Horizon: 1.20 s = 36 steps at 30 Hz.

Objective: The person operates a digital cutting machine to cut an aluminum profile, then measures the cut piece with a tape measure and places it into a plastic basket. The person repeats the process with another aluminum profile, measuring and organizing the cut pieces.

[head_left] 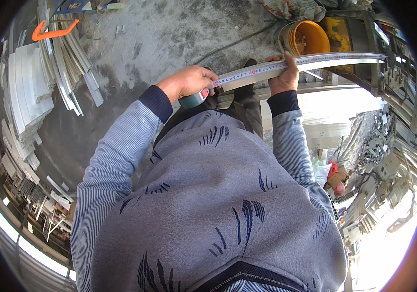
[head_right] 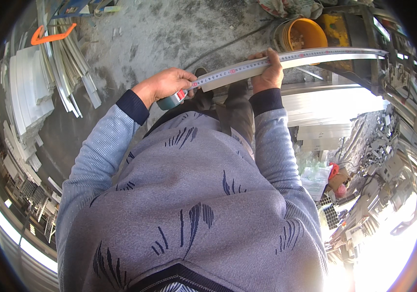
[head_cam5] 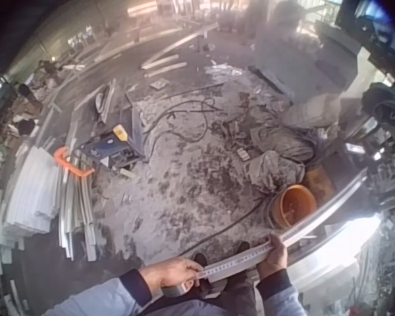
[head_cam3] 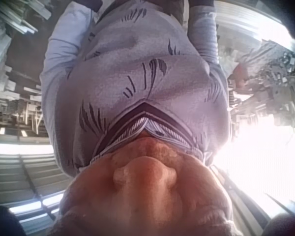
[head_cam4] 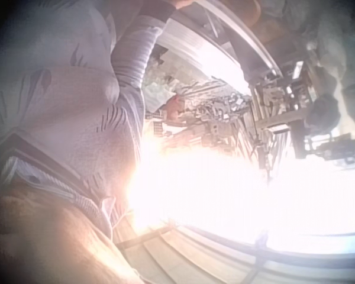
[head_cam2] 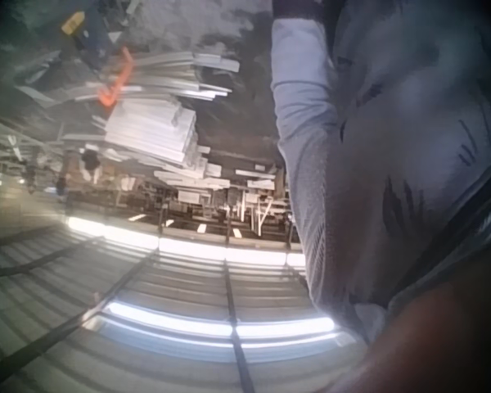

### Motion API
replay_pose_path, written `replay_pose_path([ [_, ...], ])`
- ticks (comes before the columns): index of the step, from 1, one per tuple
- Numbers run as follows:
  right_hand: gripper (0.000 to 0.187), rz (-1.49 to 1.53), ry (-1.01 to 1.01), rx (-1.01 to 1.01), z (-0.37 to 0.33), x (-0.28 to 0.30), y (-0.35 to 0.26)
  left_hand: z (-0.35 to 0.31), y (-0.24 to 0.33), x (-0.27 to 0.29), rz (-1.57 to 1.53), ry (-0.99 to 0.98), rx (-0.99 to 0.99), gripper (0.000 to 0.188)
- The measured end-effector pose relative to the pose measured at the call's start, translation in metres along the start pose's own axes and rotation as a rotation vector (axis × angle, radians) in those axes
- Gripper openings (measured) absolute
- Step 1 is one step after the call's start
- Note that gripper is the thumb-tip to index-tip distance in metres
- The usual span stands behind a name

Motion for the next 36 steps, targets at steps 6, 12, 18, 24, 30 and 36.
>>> replay_pose_path([
  [6,0.014,-0.055,-0.076,-0.039,-0.007,-0.002,-0.002,0.000,0.003,0.002,0.066,0.008,-0.135,0.030],
  [12,0.057,-0.234,0.132,0.242,-0.008,0.018,-0.045,-0.006,0.001,0.002,-0.085,-0.048,-0.073,0.028],
  [18,0.091,-0.525,0.289,0.446,-0.024,0.039,-0.105,-0.019,-0.002,0.022,0.009,0.000,-0.097,0.030],
  [24,0.078,-0.554,0.156,0.419,-0.036,0.014,-0.138,-0.058,-0.025,0.058,0.247,0.051,-0.200,0.028],
  [30,0.061,-0.458,-0.091,0.272,-0.038,-0.019,-0.117,-0.110,-0.082,0.088,0.082,0.036,0.009,0.026],
  [36,0.065,-0.656,0.302,0.487,-0.032,-0.002,-0.115,-0.132,-0.096,0.100,0.154,0.031,-0.004,0.023],
])
Point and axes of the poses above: each hand's wrist, its own z-axis towards the middle knuckle, its own x-axis out of the back of the hand, y = z × x, the point moved 8 cm from there along z, towards the middle knuckle, and after that the axes turned 6 degrees about y, right-handed, at the moved point
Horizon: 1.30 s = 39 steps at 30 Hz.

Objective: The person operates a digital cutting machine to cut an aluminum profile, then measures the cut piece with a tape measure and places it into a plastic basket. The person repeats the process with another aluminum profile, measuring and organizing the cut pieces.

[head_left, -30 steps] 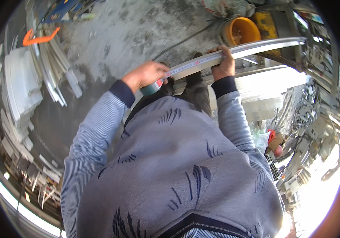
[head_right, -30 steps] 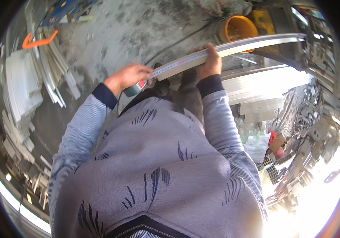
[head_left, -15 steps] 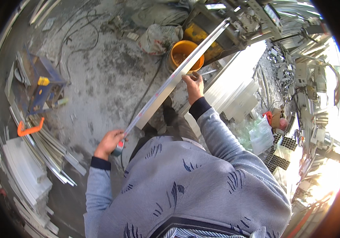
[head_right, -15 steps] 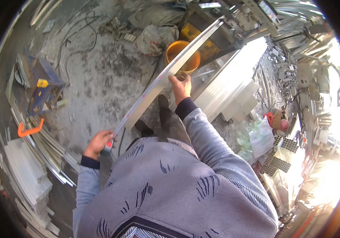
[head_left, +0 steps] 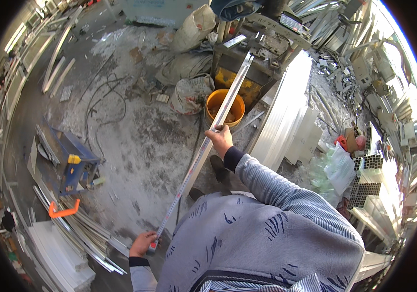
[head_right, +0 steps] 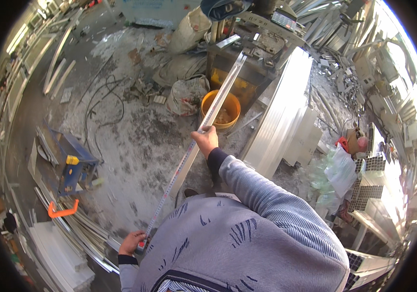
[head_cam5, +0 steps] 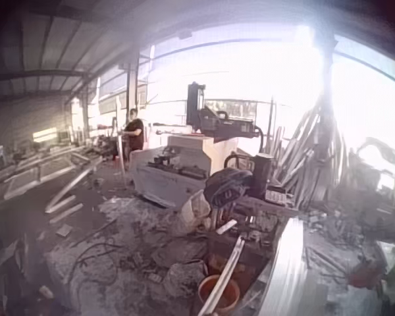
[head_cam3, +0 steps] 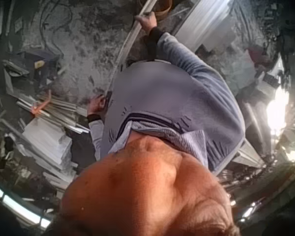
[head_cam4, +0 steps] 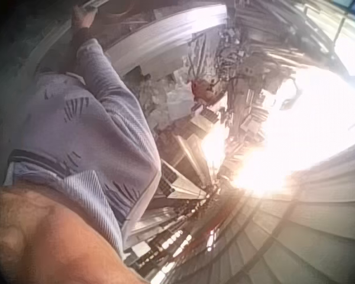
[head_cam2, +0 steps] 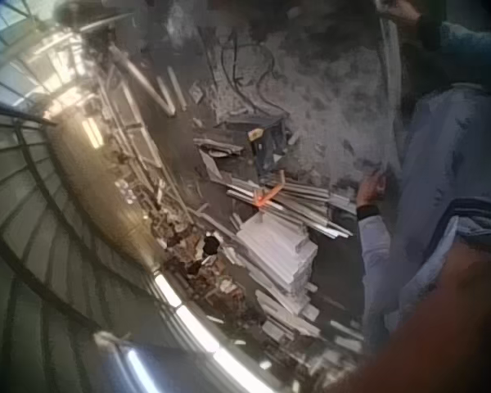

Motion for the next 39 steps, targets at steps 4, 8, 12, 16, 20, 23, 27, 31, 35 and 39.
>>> replay_pose_path([
  [4,0.060,0.115,-0.010,-0.125,-0.002,0.014,-0.004,0.000,-0.005,0.009,-0.044,0.009,0.063,0.025],
  [8,0.033,0.278,-0.304,-0.274,-0.007,0.013,-0.019,-0.008,-0.012,0.021,-0.079,0.030,0.101,0.026],
  [12,0.022,0.284,-0.556,-0.205,-0.017,-0.010,-0.044,-0.010,0.007,0.024,-0.098,0.085,0.099,0.027],
  [16,0.026,0.072,-0.896,0.019,-0.044,-0.046,-0.066,0.019,0.086,-0.009,-0.009,0.186,-0.036,0.029],
  [20,0.028,-0.119,-1.167,0.299,-0.059,-0.057,-0.083,0.084,0.200,-0.076,-0.134,0.199,-0.106,0.027],
  [23,0.025,-0.166,-1.301,0.439,-0.033,-0.042,-0.101,0.126,0.290,-0.135,-0.256,0.157,-0.272,0.025],
  [27,0.030,-0.056,-1.108,0.580,0.059,0.025,-0.146,0.146,0.360,-0.185,-0.401,0.099,-0.292,0.027],
  [31,0.031,-0.174,-0.565,0.677,0.173,0.118,-0.197,0.150,0.391,-0.194,-0.519,0.259,-0.266,0.034],
  [35,0.027,-0.166,-0.038,0.951,0.230,0.213,-0.267,0.158,0.398,-0.187,-0.850,0.383,-0.199,0.030],
  [39,0.033,-0.452,0.561,1.255,0.242,0.288,-0.321,0.177,0.399,-0.176,-1.032,0.398,-0.160,0.025],
])
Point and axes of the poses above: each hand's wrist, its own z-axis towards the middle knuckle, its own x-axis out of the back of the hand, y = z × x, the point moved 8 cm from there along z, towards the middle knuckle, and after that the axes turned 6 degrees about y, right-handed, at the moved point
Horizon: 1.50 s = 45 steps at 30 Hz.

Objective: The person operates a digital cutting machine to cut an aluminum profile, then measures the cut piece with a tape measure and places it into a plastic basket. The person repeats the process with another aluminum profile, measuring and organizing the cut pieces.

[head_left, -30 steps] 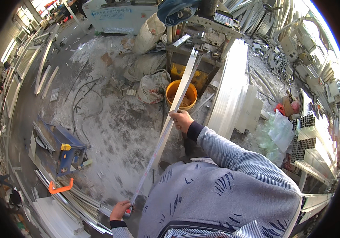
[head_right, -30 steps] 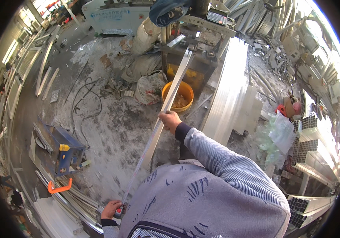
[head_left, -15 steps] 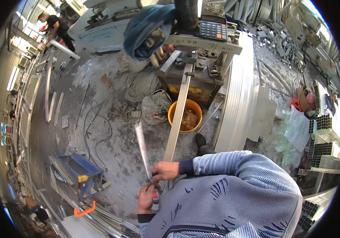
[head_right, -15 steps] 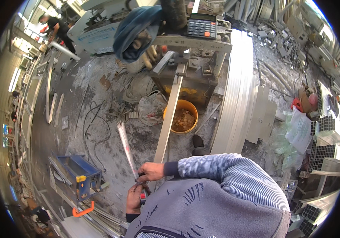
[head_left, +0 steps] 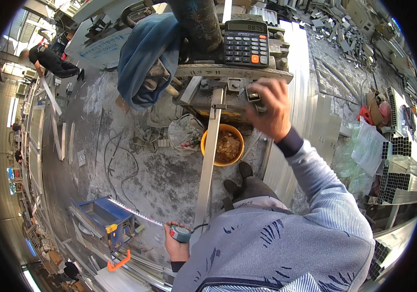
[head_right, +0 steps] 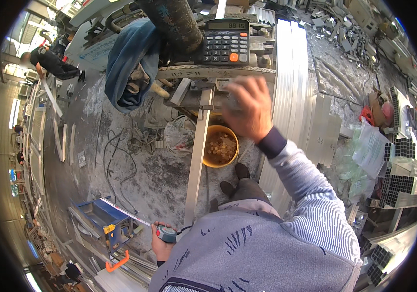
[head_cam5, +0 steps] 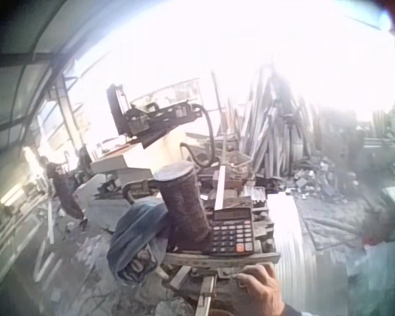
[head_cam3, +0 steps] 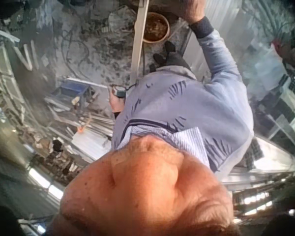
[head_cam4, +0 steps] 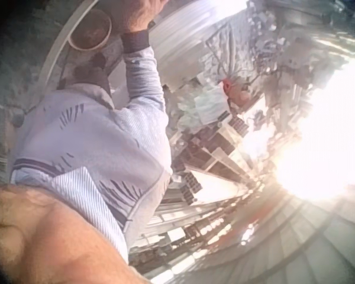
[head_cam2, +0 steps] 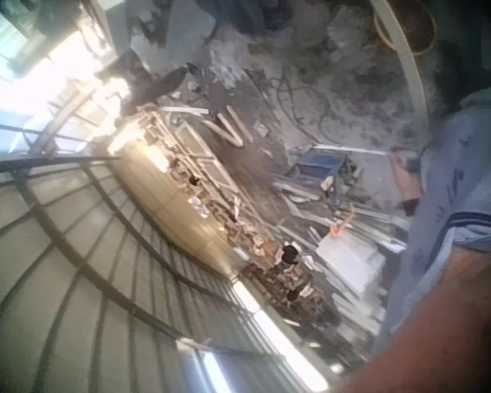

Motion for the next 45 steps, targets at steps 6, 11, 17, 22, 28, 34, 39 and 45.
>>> replay_pose_path([
  [6,0.053,-0.304,-0.081,0.056,0.035,-0.004,0.029,0.028,0.002,-0.008,-0.098,-0.094,0.045,0.026],
  [11,0.061,-0.350,-0.116,0.050,0.036,-0.012,0.034,0.043,-0.006,-0.011,-0.174,-0.152,0.063,0.026],
  [17,0.064,-0.380,-0.173,0.046,0.037,-0.015,0.037,0.061,-0.024,0.002,-0.146,-0.102,0.045,0.027],
  [22,0.068,-0.355,-0.194,0.091,0.040,-0.015,0.028,0.073,-0.033,0.006,-0.161,-0.130,0.034,0.027],
  [28,0.070,-0.296,-0.205,0.188,0.055,-0.034,0.017,0.080,-0.038,0.006,-0.069,-0.096,0.020,0.028],
  [34,0.064,-0.309,-0.250,0.225,0.070,-0.055,0.017,0.059,-0.038,-0.007,-0.214,-0.077,0.040,0.028],
  [39,0.061,-0.334,-0.306,0.207,0.071,-0.060,0.020,0.051,-0.036,-0.006,-0.221,-0.050,0.057,0.029],
  [45,0.060,-0.317,-0.227,0.203,0.072,-0.056,0.017,0.056,-0.037,0.002,-0.219,-0.017,0.040,0.028],
])
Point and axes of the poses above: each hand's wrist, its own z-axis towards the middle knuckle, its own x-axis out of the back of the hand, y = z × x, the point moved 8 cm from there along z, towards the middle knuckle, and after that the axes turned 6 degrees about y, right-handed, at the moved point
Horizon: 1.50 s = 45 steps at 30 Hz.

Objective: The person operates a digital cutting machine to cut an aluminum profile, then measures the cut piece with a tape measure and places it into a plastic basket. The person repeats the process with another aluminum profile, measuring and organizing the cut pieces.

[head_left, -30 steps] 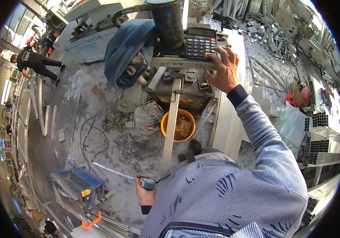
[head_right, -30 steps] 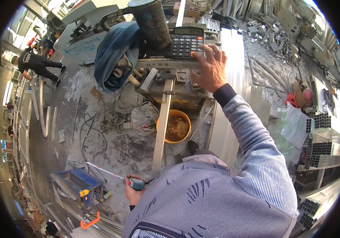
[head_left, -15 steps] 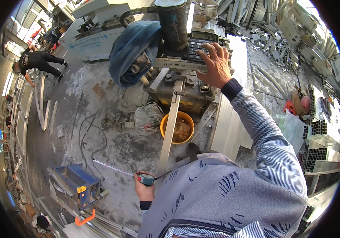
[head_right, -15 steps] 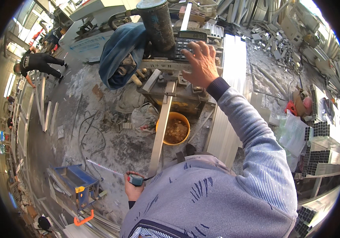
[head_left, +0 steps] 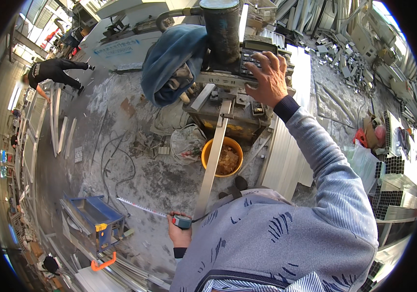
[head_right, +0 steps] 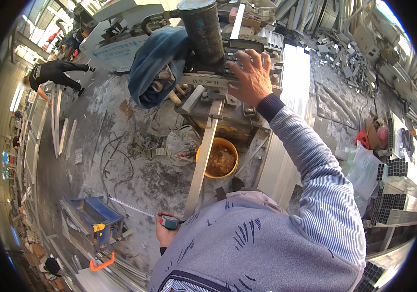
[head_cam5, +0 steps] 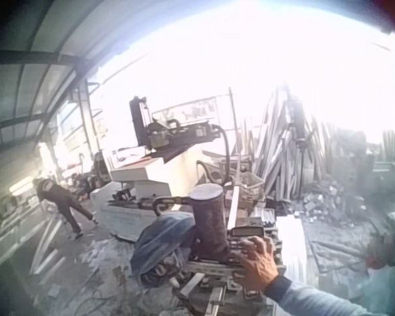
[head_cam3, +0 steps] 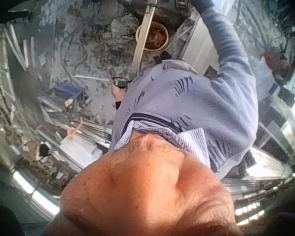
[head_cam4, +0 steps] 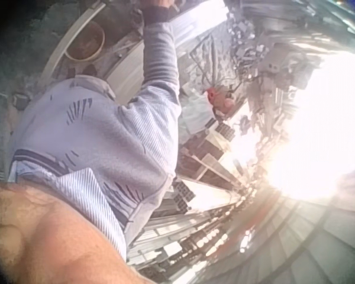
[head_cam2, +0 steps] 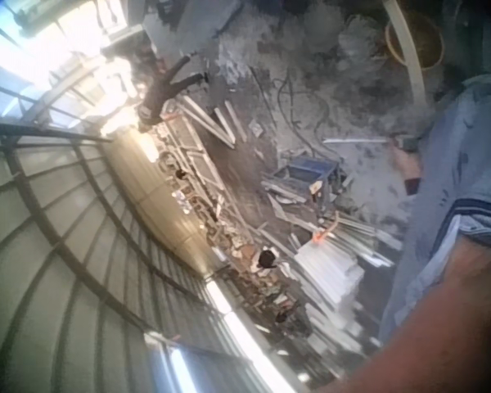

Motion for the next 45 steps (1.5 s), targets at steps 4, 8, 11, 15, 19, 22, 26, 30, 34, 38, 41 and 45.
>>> replay_pose_path([
  [4,0.065,-0.024,-0.066,0.021,0.000,-0.004,0.001,0.006,-0.002,0.000,0.025,-0.003,-0.006,0.028],
  [8,0.069,-0.006,-0.006,-0.019,0.000,0.004,0.004,0.014,-0.005,-0.004,0.032,-0.033,-0.022,0.032],
  [11,0.073,-0.021,-0.039,-0.068,-0.001,0.004,0.011,0.018,-0.009,-0.006,0.002,-0.028,-0.001,0.032],
  [15,0.073,-0.056,-0.129,-0.061,0.000,-0.001,0.014,0.022,-0.013,-0.009,0.014,-0.015,0.016,0.033],
  [19,0.073,-0.019,-0.061,-0.078,-0.005,0.011,0.018,0.024,-0.014,-0.017,0.027,-0.040,0.021,0.033],
  [22,0.071,0.018,0.057,-0.174,-0.024,0.030,0.031,0.022,-0.014,-0.018,0.052,-0.047,-0.003,0.033],
  [26,0.069,0.009,0.120,-0.209,-0.050,0.040,0.039,0.022,-0.014,-0.022,0.039,-0.106,0.019,0.032],
  [30,0.067,0.041,0.108,-0.196,-0.060,0.036,0.040,0.031,-0.015,-0.020,0.054,-0.041,0.061,0.030],
  [34,0.068,0.010,0.072,-0.187,-0.060,0.033,0.039,0.033,-0.015,-0.031,0.067,-0.053,0.074,0.029],
  [38,0.077,0.031,0.084,-0.203,-0.063,0.035,0.041,0.025,-0.015,-0.046,0.109,-0.103,0.065,0.029],
  [41,0.084,0.069,0.112,-0.249,-0.077,0.036,0.044,0.020,-0.017,-0.048,0.088,-0.076,0.073,0.029],
  [45,0.077,0.040,0.195,-0.358,-0.108,0.037,0.050,0.022,-0.018,-0.042,0.112,-0.031,0.070,0.027],
])
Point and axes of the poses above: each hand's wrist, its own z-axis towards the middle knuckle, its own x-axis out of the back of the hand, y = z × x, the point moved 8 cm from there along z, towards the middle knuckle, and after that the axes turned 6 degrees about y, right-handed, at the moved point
